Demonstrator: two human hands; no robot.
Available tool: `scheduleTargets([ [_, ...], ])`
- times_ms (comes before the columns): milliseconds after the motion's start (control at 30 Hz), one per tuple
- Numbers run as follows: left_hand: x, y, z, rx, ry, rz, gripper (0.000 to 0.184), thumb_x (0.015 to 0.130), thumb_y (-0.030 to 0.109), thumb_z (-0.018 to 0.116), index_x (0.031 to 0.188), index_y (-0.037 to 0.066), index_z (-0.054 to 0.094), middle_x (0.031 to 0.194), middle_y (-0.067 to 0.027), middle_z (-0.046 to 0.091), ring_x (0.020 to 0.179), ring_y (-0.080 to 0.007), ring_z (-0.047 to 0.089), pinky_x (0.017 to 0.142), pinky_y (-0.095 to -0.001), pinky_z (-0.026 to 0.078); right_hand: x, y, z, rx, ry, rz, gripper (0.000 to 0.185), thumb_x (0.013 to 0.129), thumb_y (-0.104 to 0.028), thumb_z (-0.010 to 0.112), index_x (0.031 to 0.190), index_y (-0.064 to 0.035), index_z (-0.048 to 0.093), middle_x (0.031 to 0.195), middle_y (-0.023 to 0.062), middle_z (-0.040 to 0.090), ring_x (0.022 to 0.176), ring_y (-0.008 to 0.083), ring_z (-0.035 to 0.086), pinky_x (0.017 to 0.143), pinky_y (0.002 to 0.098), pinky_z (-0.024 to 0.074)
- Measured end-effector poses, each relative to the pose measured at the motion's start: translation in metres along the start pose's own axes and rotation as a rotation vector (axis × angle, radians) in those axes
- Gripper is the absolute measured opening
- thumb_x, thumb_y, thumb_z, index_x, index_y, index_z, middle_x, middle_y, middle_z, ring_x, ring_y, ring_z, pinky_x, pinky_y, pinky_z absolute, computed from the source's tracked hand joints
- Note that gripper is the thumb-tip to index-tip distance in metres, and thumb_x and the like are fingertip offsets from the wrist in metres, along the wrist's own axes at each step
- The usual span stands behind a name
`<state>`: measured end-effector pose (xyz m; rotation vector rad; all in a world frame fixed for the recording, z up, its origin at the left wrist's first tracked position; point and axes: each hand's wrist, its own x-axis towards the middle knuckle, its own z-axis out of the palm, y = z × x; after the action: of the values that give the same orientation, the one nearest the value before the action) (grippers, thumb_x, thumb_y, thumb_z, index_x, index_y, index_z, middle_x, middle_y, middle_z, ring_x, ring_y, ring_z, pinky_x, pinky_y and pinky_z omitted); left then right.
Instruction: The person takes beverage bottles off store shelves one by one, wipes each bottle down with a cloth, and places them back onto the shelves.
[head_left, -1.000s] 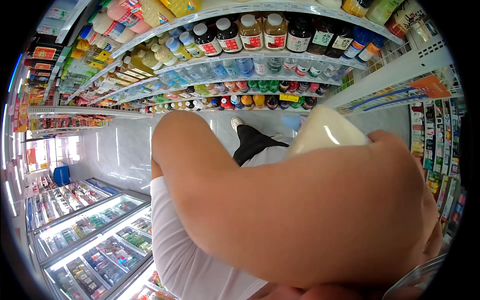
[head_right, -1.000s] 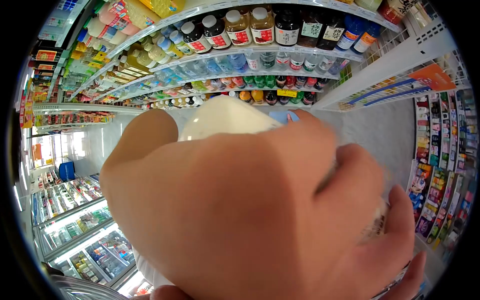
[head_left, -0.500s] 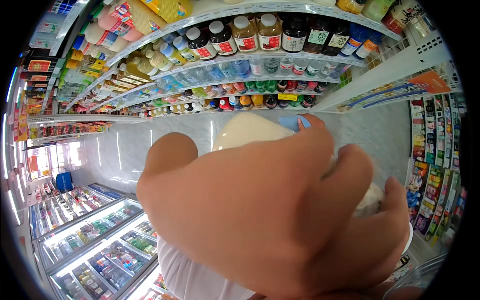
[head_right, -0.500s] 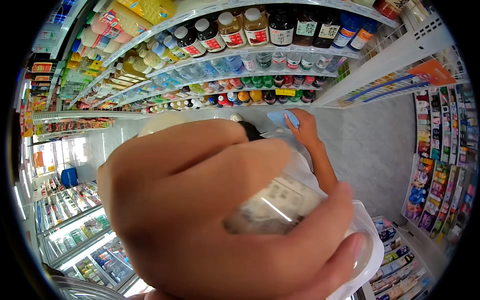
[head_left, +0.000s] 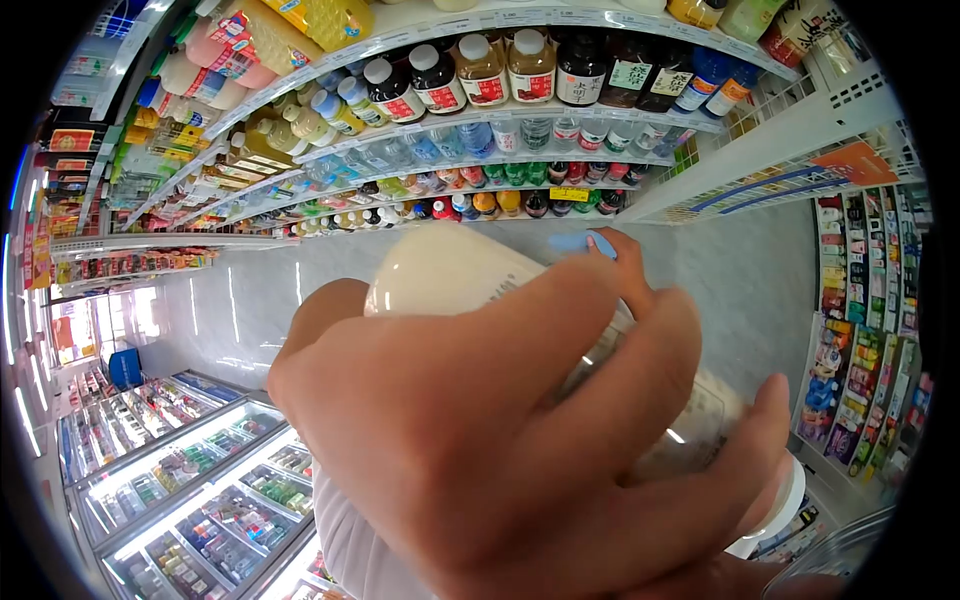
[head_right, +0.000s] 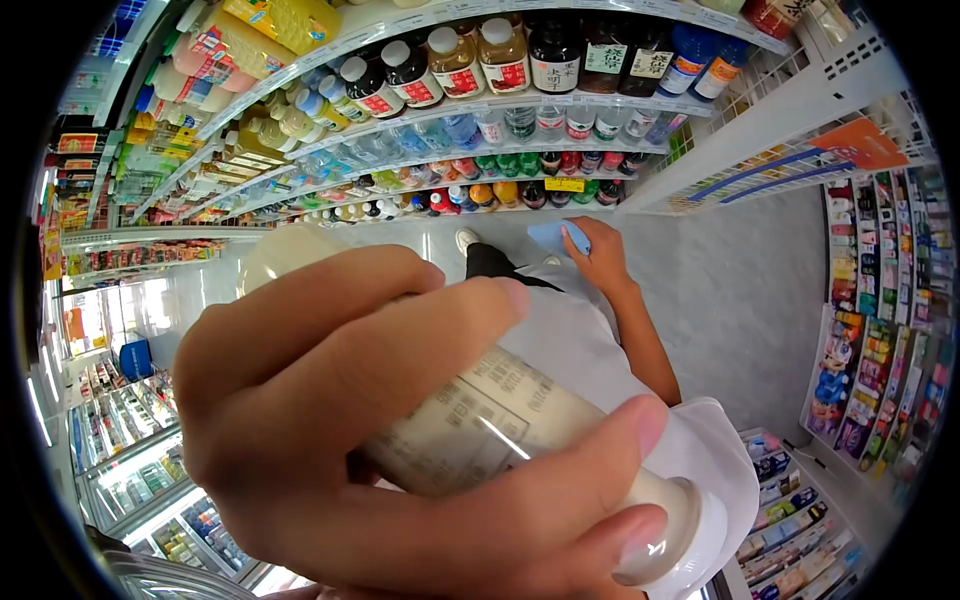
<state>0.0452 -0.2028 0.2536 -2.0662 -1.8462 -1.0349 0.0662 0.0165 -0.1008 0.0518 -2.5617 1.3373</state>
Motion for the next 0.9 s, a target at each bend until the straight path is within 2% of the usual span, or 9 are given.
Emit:
scheduleTargets([
  [267,-0.015,-0.020,0.005,0.175,0.138,-0.067,0.051,0.066,0.013,0.088,0.113,0.006,0.070,0.104,-0.0137,0.073,0.085,-0.0285,0.071,0.073,-0.0341,0.057,-0.006,-0.006,-0.008,-0.024,-0.029,0.066,0.023,0.092,-0.023,0.068,0.098,-0.0006,0.072,0.091,0.0174,0.071,0.079,0.0371,0.067,0.073,0.0415,0.0536],
  [367,-0.024,-0.055,-0.002,0.290,0.275,-0.160,0.052,0.065,0.013,0.089,0.113,0.006,0.070,0.104,-0.0139,0.073,0.086,-0.0287,0.071,0.074,-0.0339,0.057,-0.003,-0.009,-0.009,0.001,0.023,-0.021,0.023,0.092,-0.023,0.067,0.098,-0.0014,0.072,0.091,0.0172,0.071,0.080,0.0375,0.067,0.073,0.0417,0.0539],
  [433,-0.044,-0.086,-0.018,0.251,0.322,-0.252,0.053,0.065,0.013,0.090,0.114,0.005,0.070,0.105,-0.0141,0.073,0.086,-0.0288,0.071,0.074,-0.0338,0.058,-0.005,-0.003,-0.008,-0.024,0.001,0.015,0.024,0.092,-0.024,0.067,0.099,-0.0012,0.072,0.092,0.0175,0.072,0.081,0.0373,0.068,0.074,0.0418,0.0545],
  [467,-0.058,-0.099,-0.029,0.215,0.312,-0.291,0.060,0.066,0.011,0.091,0.121,0.003,0.066,0.112,-0.0152,0.072,0.096,-0.0301,0.071,0.084,-0.0366,0.057,-0.007,-0.001,-0.007,-0.025,0.009,0.026,0.024,0.092,-0.024,0.067,0.099,-0.0011,0.072,0.092,0.0175,0.072,0.081,0.0373,0.068,0.074,0.0418,0.0546],
  [533,-0.078,-0.125,-0.028,-0.022,0.580,-0.505,0.069,0.073,0.011,0.089,0.131,-0.001,0.054,0.126,-0.0183,0.067,0.113,-0.0268,0.066,0.099,-0.0386,0.051,-0.008,0.003,-0.005,-0.019,0.024,0.011,0.024,0.093,-0.022,0.066,0.099,0.0001,0.071,0.091,0.0181,0.071,0.080,0.0374,0.068,0.073,0.0414,0.0541],
  [567,-0.075,-0.134,-0.033,-0.057,0.655,-0.520,0.070,0.078,0.010,0.087,0.134,-0.002,0.046,0.129,-0.0198,0.065,0.116,-0.0230,0.064,0.103,-0.0375,0.049,-0.008,0.004,-0.004,-0.011,0.032,0.004,0.024,0.093,-0.021,0.066,0.099,0.0010,0.071,0.089,0.0188,0.070,0.079,0.0376,0.067,0.072,0.0409,0.0535],
  [667,-0.065,-0.158,-0.045,-0.155,0.830,-0.562,0.066,0.080,0.011,0.086,0.131,-0.003,0.047,0.124,-0.0183,0.066,0.112,-0.0222,0.065,0.100,-0.0360,0.051,-0.009,0.009,-0.005,-0.004,0.015,0.037,0.024,0.094,-0.023,0.066,0.099,0.0004,0.071,0.090,0.0184,0.071,0.079,0.0374,0.068,0.073,0.0406,0.0535],
  [867,-0.072,-0.207,-0.065,0.226,0.839,-0.542,0.071,0.078,0.023,0.090,0.129,-0.005,0.050,0.114,-0.0151,0.066,0.109,-0.0208,0.066,0.095,-0.0344,0.053,-0.008,0.004,-0.009,0.032,0.026,0.087,0.024,0.094,-0.023,0.066,0.099,-0.0004,0.071,0.091,0.0188,0.071,0.079,0.0374,0.068,0.073,0.0401,0.0534],
  [900,-0.073,-0.215,-0.068,0.267,0.852,-0.530,0.063,0.079,0.014,0.088,0.127,-0.005,0.052,0.119,-0.0154,0.064,0.111,-0.0220,0.065,0.097,-0.0341,0.054,-0.009,0.004,-0.010,0.028,0.037,0.088,0.024,0.094,-0.023,0.066,0.099,-0.0004,0.071,0.091,0.0190,0.071,0.079,0.0376,0.068,0.073,0.0401,0.0534],
])
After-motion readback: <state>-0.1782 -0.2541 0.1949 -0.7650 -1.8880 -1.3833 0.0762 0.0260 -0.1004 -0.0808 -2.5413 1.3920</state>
